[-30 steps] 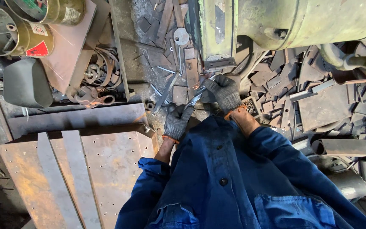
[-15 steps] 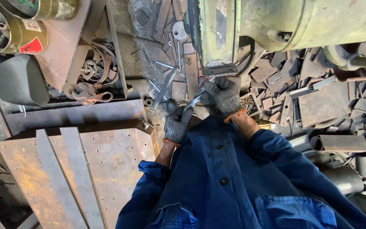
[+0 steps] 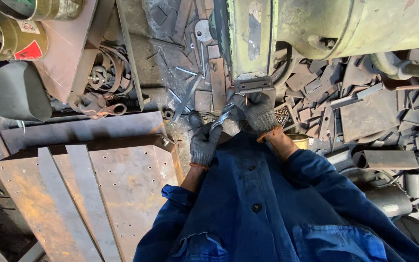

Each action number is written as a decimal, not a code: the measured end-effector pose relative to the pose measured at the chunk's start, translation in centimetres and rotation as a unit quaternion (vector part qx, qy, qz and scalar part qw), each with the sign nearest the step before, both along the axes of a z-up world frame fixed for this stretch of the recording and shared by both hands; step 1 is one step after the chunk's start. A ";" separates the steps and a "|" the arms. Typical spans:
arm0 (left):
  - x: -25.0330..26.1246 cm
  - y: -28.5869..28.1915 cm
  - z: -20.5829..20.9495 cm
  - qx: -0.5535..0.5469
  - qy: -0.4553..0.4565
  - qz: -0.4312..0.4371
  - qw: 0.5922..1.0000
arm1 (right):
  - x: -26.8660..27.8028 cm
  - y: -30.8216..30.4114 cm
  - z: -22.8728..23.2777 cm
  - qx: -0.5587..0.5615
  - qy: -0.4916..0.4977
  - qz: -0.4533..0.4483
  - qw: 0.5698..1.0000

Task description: The recorder inspects a large drill bit and uses a bench grinder to sharpen or clean a metal part in a workshop.

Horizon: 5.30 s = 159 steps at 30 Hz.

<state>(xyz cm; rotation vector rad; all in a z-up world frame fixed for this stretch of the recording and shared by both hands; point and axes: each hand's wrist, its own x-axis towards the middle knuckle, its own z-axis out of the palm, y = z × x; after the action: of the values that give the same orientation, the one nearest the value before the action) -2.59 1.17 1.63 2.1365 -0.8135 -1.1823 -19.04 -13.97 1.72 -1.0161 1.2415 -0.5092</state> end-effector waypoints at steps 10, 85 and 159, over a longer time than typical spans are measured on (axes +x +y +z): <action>-0.4 0.2 -0.5 -0.033 -0.005 -0.003 0.999 | -0.7 -0.2 -1.6 -0.266 0.191 0.168 0.930; -1.0 -1.1 -0.4 -0.117 -0.167 -0.031 0.978 | -0.1 0.2 0.5 0.036 -0.041 -0.003 0.999; -2.2 0.0 -2.8 -0.026 -0.225 -0.009 0.974 | 1.1 -0.5 3.6 0.129 -0.148 -0.101 0.975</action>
<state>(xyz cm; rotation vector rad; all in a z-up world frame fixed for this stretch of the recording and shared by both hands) -4.82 1.13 -1.16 2.3928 -1.0413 -0.6761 -17.95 -14.47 5.34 -0.5729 1.1133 -0.6145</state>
